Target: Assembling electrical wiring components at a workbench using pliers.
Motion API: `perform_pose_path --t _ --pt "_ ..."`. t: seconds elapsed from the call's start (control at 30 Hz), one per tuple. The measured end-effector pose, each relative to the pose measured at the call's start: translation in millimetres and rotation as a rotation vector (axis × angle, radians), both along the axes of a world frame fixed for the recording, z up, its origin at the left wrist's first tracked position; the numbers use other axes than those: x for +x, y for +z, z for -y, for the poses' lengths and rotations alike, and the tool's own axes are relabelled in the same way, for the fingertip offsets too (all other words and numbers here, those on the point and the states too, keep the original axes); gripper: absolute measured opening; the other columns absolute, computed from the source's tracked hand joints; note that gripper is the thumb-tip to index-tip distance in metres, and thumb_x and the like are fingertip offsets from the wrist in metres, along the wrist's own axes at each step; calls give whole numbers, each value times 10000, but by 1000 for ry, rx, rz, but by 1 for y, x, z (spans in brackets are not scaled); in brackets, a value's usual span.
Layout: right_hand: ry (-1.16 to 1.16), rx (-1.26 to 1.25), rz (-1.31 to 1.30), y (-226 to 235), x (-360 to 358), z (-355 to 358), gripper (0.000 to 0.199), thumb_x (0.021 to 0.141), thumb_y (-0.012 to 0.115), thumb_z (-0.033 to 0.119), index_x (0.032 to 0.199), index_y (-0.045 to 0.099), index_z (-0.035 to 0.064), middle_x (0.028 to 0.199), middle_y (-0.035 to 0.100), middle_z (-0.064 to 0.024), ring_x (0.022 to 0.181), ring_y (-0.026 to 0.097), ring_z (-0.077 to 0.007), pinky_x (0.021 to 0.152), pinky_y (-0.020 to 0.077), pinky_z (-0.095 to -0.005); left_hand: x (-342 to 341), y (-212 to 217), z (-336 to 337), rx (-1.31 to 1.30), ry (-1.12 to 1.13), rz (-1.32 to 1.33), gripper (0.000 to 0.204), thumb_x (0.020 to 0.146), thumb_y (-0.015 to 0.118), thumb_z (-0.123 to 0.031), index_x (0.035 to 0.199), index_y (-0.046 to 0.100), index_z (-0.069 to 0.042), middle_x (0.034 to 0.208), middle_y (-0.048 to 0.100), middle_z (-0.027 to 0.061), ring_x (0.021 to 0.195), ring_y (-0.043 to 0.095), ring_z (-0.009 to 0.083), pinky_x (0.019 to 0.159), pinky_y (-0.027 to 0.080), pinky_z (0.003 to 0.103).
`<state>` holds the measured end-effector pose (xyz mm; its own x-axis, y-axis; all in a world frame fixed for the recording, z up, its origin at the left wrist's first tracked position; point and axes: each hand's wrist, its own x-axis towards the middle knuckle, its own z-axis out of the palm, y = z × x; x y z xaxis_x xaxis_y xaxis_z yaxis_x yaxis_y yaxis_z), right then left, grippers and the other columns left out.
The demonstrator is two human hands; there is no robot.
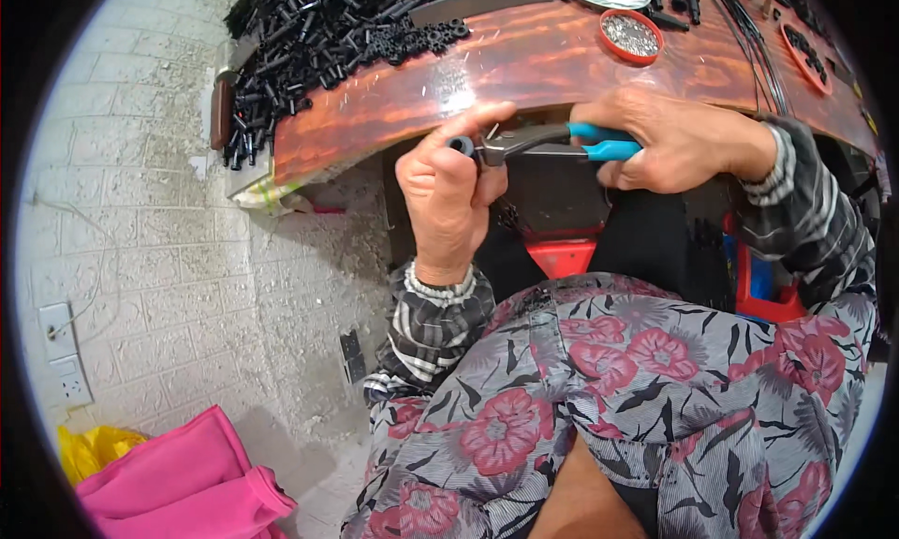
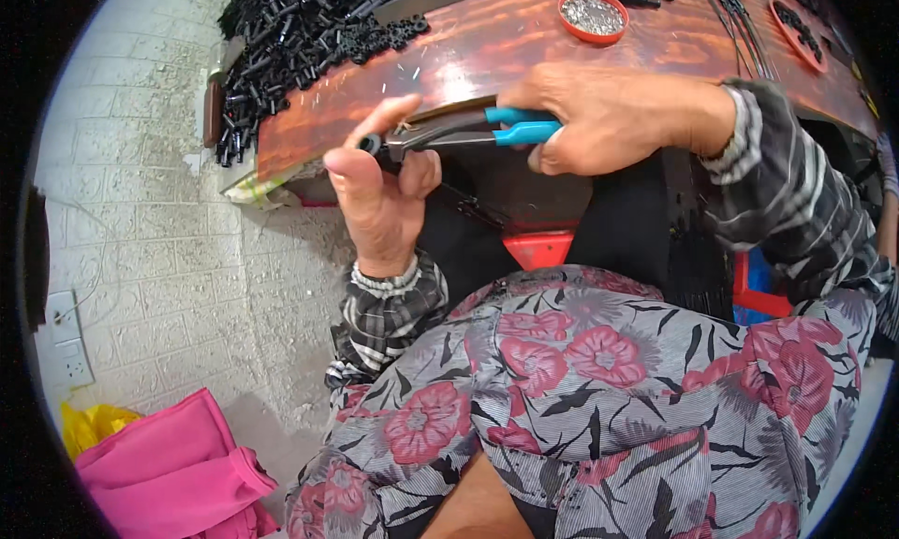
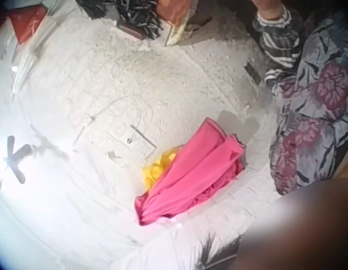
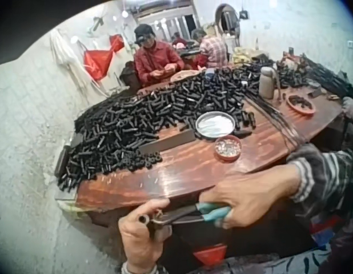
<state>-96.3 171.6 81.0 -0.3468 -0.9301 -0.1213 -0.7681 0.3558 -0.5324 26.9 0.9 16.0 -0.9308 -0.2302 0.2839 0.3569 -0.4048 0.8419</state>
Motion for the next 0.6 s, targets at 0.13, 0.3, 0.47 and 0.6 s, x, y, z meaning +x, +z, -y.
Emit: perform_pose_path --t 0.13,0.3,0.47,0.6 --pt "0 -203 149 -19 7 0 383 721 599 82 1071 459 8 760 482 -154 723 499 -313 641 394 -369 -14 7 -2 -8 161 211 730 846 287 -604 887 619 45 489 406 -28 400 304 52 393 233 201" --pt "-129 -356 -453 -38 20 9 699 643 627 40 1274 333 96 985 440 -131 894 439 -304 744 347 -391 -15 14 -4 33 266 258 729 842 286 -610 844 630 33 459 391 -31 381 280 52 372 216 205" --pt "-216 -388 -727 -45 21 17 725 640 650 66 1290 333 116 945 450 -110 877 442 -281 730 330 -381 -21 17 -4 -30 320 287 752 803 310 -658 893 589 35 413 294 -35 359 235 66 373 187 215" --pt "-237 -391 -783 -47 22 16 730 636 665 82 1288 339 108 925 455 -105 842 438 -273 716 325 -377 -20 17 -5 -9 337 284 747 800 324 -656 889 589 38 414 300 -35 354 244 65 366 192 215"
